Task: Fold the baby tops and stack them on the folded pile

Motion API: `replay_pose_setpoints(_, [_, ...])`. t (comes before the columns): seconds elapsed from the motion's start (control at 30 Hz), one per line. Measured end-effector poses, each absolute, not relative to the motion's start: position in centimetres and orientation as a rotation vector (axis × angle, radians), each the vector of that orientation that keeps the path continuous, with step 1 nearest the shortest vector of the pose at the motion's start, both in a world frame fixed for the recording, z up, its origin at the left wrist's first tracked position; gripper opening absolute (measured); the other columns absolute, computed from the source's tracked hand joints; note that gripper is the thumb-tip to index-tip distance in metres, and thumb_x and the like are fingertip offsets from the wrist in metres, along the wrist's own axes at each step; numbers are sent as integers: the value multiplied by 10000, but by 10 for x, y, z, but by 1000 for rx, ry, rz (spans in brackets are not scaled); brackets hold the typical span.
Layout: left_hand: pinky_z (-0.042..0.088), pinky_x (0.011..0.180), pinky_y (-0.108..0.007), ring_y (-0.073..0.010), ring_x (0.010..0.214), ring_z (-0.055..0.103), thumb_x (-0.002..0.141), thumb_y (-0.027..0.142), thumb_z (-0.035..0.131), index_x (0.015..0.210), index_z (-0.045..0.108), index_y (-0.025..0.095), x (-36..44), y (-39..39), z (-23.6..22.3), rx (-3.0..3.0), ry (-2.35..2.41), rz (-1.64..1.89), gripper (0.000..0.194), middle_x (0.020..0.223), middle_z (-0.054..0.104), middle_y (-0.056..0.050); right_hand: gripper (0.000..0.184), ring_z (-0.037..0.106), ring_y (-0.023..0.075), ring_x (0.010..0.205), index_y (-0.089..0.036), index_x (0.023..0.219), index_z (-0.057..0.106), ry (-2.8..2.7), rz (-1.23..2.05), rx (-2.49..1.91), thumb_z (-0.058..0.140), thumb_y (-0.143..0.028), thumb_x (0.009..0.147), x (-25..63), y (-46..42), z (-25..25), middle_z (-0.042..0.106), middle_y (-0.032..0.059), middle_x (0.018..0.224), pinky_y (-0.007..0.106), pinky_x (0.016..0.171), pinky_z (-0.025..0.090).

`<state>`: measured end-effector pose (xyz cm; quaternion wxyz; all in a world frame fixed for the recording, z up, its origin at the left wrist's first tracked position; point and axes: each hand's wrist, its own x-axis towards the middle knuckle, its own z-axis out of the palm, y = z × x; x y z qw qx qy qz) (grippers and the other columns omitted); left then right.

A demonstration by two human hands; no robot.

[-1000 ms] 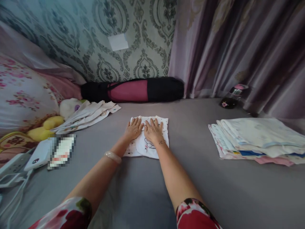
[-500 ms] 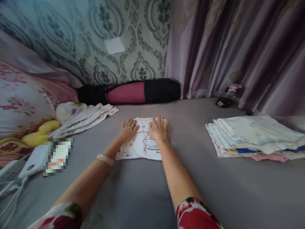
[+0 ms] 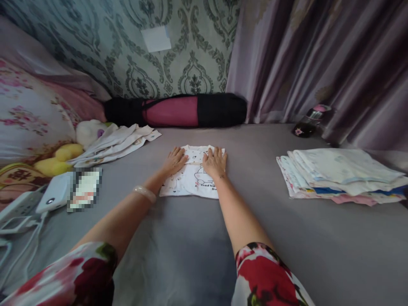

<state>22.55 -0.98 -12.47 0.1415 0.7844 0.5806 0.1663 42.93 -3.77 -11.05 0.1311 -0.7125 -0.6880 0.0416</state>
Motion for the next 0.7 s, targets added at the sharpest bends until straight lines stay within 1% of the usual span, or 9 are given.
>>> replay_pose_setpoints(0.1, [132,1181,-462,-294,1483,93,938,519,333,1468,306,111,220,-16,-122,2160,1676,534,669,1589,186,-189,599,195,296,1443,-151,1497,325,-2073,195,-2029,207,-458,996,434,-43,-106,272,157,1563,531,1139,134])
replay_pose_setpoints(0.2, [115,1189,-449,-301,1484,83,915,533,390,1491,227,80,213,-33,-116,2102,1675,552,750,1590,149,-216,658,105,299,1468,-144,1531,231,-2175,223,-1945,271,-500,979,438,-59,-103,159,161,1598,548,1154,55])
replay_pose_setpoints(0.27, [121,1190,-456,-313,1481,95,888,550,442,1497,196,81,206,-48,-113,2099,1652,552,807,1586,146,-227,666,66,291,1475,-145,1534,220,-2243,176,-1876,305,-493,972,437,-77,-103,120,159,1606,546,1158,14])
replay_pose_setpoints(0.33, [138,1188,-467,-328,1477,107,856,567,489,1500,180,87,200,-64,-112,2106,1627,547,861,1581,154,-231,648,59,278,1478,-152,1529,242,-2308,146,-1807,309,-481,975,435,-97,-104,120,153,1606,533,1163,6])
replay_pose_setpoints(0.5, [177,1175,-503,-343,1463,152,786,594,584,1502,162,120,188,-103,-113,2189,1508,571,957,1566,192,-223,587,69,259,1480,-172,1513,302,-2454,253,-1666,247,-444,996,427,-142,-102,141,129,1606,489,1175,59])
replay_pose_setpoints(0.6, [196,1168,-516,-344,1459,164,783,608,598,1508,161,169,183,-125,-111,2219,1456,581,953,1568,199,-200,593,97,253,1478,-151,1516,294,-2515,315,-1599,223,-438,1002,426,-163,-98,174,128,1599,473,1183,52])
replay_pose_setpoints(0.7, [242,1150,-524,-360,1451,182,779,627,609,1503,201,206,175,-143,-110,2244,1418,567,932,1571,181,-193,603,133,259,1472,-147,1518,288,-2564,338,-1521,259,-453,999,431,-180,-97,209,123,1591,475,1188,67])
